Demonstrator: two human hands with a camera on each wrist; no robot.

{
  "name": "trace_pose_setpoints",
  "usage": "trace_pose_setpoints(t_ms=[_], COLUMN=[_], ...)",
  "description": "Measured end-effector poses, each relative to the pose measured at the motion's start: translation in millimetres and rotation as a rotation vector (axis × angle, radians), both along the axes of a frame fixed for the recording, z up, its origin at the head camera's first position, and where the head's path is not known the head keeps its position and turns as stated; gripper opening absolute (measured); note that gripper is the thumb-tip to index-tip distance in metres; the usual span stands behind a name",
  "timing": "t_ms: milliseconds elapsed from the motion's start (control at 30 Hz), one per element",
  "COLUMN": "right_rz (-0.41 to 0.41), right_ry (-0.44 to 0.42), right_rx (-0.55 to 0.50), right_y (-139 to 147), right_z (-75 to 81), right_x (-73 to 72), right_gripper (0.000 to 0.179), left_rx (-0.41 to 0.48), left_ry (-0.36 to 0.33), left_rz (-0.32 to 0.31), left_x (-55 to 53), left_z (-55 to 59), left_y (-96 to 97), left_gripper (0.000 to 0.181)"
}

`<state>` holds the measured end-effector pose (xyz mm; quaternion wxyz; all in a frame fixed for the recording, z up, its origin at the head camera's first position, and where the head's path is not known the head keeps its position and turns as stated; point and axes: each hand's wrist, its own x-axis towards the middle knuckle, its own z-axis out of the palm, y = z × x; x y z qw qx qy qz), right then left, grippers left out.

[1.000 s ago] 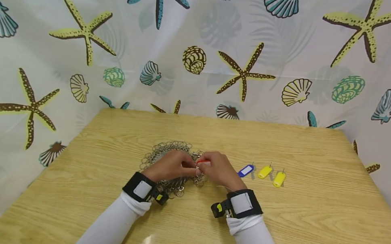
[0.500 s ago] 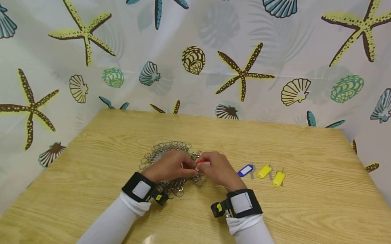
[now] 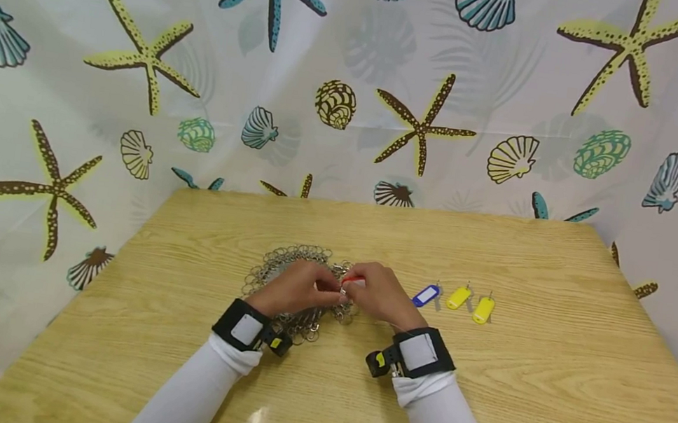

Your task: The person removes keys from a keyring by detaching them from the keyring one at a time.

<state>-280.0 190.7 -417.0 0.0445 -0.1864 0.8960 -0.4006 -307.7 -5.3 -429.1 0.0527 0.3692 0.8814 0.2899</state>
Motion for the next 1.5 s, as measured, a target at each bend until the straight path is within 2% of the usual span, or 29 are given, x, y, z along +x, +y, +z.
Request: trace_pose_setpoints(t_ms=[167, 500, 767, 933, 1167, 1267, 1500], right_rz=[-0.003, 0.035, 0.025, -0.037, -0.203, -0.265, -0.351], right_ry=[-0.009, -0.008, 0.014, 0.009, -0.038, -0.047, -0.035], right_rx=[0.002, -0.016, -0.007, 0.021, 0.080, 0.117, 0.152], right_y=[-1.1, 0.4, 1.7, 4.5, 17.6, 25.8, 39.4], right_z=[1.4, -0.2, -2.6, -1.1, 1.1, 2.6, 2.6], right_x=[0.2, -0.2, -1.6, -1.6, -2.7, -2.4, -1.5], right_gripper=[0.011, 0.011, 0.010, 0.012, 0.017, 0.018, 0.014], left_rx=[-0.022, -0.031, -0.025, -0.016, -0.061, -0.060, -0.056], left_ry=[0.040, 0.044, 0.044, 0.017, -0.006, -0.028, -0.092], left_rz=[0.035, 0.016, 0.003, -0.018, -0.044, -0.076, -0.148], left_x=[-0.1, 0.4, -0.5, -0.2, 1.6, 1.9, 2.8], left_z=[-0.1, 0.5, 0.8, 0.8, 2.2, 2.4, 1.2], left_y=[-0.8, -0.2, 0.7, 0.4, 1.1, 1.2, 1.5], left_gripper=[0.025, 0.014, 0.014, 0.015, 0.021, 0.021, 0.019])
